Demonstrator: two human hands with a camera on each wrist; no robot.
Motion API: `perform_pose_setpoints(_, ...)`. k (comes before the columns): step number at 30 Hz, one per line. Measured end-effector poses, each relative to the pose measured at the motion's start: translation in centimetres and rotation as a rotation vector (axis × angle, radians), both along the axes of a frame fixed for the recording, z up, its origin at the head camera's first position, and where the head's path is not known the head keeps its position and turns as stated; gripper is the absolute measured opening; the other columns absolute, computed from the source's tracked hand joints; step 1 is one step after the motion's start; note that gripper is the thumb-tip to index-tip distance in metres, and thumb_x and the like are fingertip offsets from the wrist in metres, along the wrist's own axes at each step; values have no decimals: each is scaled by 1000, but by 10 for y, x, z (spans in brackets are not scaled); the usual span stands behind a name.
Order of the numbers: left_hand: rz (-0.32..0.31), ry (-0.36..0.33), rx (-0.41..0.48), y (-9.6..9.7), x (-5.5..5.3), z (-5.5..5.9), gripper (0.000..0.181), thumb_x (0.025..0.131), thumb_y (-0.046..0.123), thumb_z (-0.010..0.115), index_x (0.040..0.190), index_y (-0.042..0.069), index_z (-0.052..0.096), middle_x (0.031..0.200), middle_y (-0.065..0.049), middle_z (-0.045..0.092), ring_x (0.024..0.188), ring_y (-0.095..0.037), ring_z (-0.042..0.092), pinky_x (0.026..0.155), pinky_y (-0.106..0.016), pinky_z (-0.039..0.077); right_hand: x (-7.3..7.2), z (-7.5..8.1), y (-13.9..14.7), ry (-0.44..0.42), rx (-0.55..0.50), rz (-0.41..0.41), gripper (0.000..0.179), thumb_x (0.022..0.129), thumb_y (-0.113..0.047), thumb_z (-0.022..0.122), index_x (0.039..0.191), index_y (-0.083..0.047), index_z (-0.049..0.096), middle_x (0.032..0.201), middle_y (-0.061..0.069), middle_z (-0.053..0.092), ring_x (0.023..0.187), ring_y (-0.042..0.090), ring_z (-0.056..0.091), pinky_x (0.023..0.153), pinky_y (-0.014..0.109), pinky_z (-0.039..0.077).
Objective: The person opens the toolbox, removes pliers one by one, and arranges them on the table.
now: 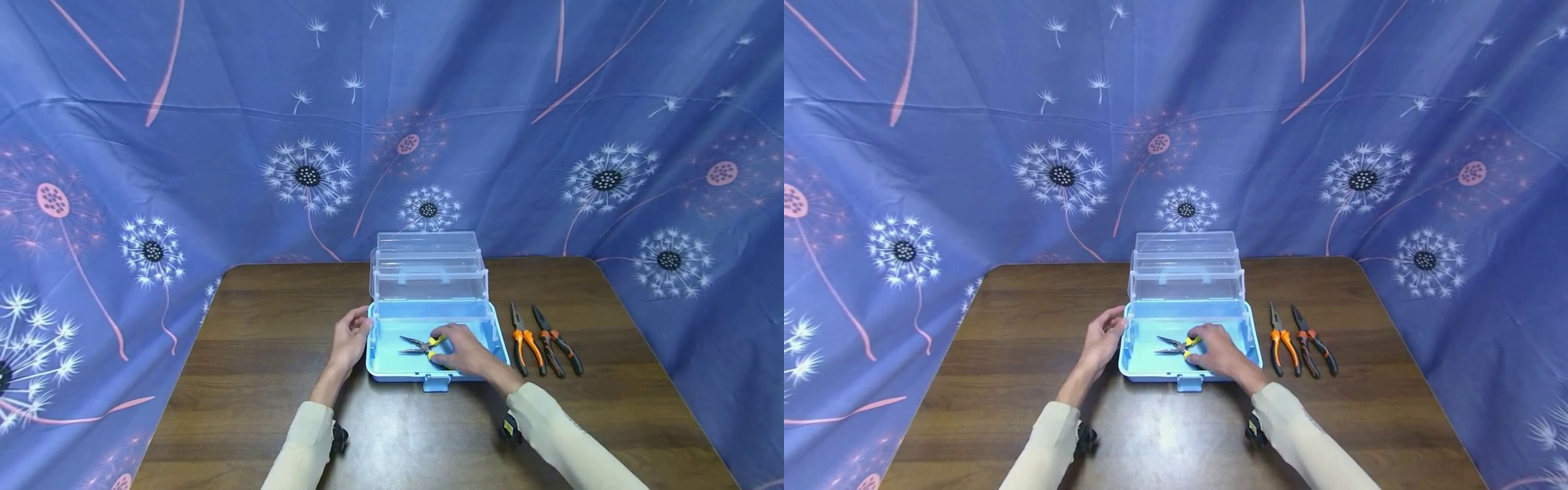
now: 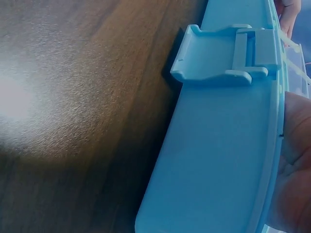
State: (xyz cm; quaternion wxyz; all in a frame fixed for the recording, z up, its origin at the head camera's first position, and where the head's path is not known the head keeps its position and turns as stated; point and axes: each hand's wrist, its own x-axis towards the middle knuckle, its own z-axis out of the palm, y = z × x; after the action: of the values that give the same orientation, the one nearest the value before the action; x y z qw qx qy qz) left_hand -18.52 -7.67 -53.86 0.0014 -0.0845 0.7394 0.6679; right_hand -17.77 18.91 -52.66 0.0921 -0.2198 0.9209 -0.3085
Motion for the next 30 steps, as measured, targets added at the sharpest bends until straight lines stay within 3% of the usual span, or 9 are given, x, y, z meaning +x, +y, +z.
perform_pose_setpoints(9, 11, -7, 1, 2, 1, 2, 33, 102, 2, 58, 135, -1, 63, 105, -15, 63, 89, -19, 62, 77, -23, 50, -3, 2, -5, -79, 47, -33, 40, 86, -12, 84, 122, -1, 70, 116, 13, 69, 110, 33, 60, 97, 55, 47)
perform_pose_setpoints(18, 16, -15, -12, 2, 0, 0, 32, 102, 3, 58, 134, 0, 64, 106, -14, 64, 89, -17, 62, 77, -23, 50, -1, 1, -6, -18, 66, 26, 44, 82, -15, 87, 122, -6, 72, 111, 10, 66, 104, 29, 59, 89, 50, 50)
perform_pose_setpoints(25, 13, -3, -7, 3, 1, 1, 32, 102, 2, 58, 133, 0, 64, 107, -16, 64, 89, -19, 62, 77, -22, 50, 2, 2, -11, 39, 90, 88, 39, 82, -18, 88, 117, -9, 74, 107, 5, 72, 100, 24, 64, 93, 55, 46)
perform_pose_setpoints(30, 12, -21, -15, 3, 1, 1, 32, 103, 4, 57, 135, 2, 64, 110, -15, 63, 91, -20, 62, 78, -24, 50, 3, 8, -16, 71, 149, 154, 33, 82, -17, 88, 111, -10, 73, 101, 3, 72, 92, 20, 66, 84, 45, 53)
